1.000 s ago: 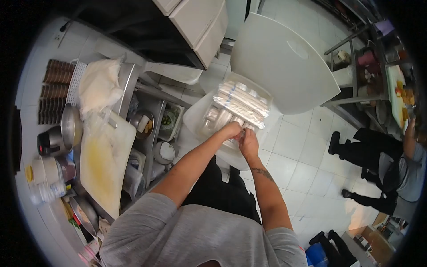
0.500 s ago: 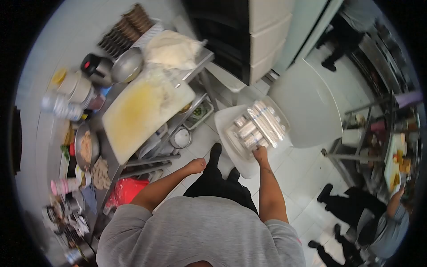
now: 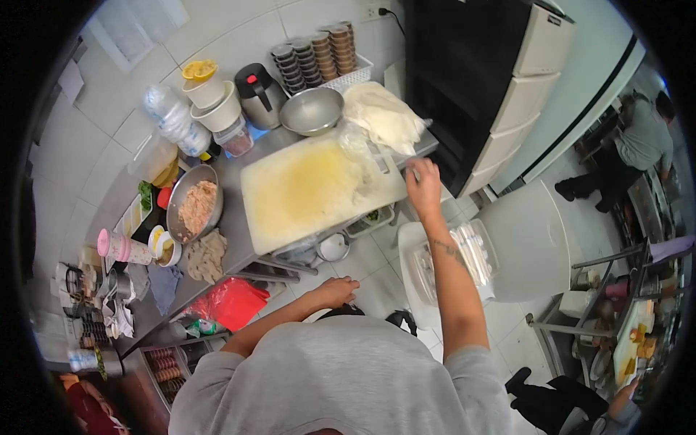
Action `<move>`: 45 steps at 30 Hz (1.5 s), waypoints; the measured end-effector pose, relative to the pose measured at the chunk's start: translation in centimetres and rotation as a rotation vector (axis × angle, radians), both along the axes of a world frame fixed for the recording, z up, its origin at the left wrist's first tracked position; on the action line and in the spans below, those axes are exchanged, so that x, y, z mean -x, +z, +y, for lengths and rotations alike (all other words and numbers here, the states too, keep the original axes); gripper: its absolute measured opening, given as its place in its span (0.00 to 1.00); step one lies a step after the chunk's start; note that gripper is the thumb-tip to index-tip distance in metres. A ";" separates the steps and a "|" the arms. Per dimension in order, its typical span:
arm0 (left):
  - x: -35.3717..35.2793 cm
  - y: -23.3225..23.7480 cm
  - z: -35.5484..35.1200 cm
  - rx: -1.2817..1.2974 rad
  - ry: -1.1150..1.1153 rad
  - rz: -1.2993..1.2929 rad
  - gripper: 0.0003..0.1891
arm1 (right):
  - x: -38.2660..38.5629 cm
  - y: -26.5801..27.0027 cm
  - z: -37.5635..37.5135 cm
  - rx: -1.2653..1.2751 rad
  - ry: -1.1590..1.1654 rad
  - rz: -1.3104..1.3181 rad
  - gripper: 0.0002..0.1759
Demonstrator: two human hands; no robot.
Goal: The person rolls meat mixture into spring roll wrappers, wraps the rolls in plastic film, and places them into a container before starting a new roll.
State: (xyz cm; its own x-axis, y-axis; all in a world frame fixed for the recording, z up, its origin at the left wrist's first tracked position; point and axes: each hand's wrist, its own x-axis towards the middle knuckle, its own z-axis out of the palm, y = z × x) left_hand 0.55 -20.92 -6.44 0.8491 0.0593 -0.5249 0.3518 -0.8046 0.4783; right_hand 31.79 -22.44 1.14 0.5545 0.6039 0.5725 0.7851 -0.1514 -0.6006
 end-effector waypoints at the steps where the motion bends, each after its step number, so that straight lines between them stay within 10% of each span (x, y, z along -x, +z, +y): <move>1: 0.5 0.0 1.0 -0.002 0.014 -0.052 0.16 | -0.3 1.2 2.6 0.048 -0.017 -0.084 0.14; 7: 4.4 -0.9 6.4 0.265 0.160 -0.204 0.18 | -2.2 1.2 14.8 0.160 -0.155 -0.303 0.19; 14: 7.1 2.8 9.3 0.625 0.395 -0.152 0.18 | -6.6 0.9 16.3 0.055 0.021 0.345 0.14; 18: 6.0 4.2 10.4 0.631 0.360 -0.146 0.17 | -7.2 5.0 15.5 -0.006 0.039 0.609 0.14; 29: 1.3 10.7 11.8 0.647 0.401 -0.372 0.18 | -8.8 19.6 18.0 -0.202 0.227 0.256 0.12; 36: -0.9 16.9 17.0 0.443 0.768 -0.960 0.22 | -0.2 27.3 12.8 -0.183 0.775 0.865 0.10; 41: -1.8 17.3 20.6 1.226 0.765 -1.100 0.24 | 1.8 20.8 12.2 0.044 0.835 1.037 0.11; 45: -1.3 14.6 20.6 0.938 0.921 -0.940 0.23 | 2.2 9.4 12.8 0.411 0.660 1.261 0.14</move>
State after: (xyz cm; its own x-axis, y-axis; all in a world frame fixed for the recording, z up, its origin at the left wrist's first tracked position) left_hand 1.89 -0.32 8.19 0.7340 0.6791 -0.0098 -0.1608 0.1879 0.9689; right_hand 29.63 -9.60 10.50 0.1117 0.9351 -0.3362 -0.2172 -0.3072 -0.9265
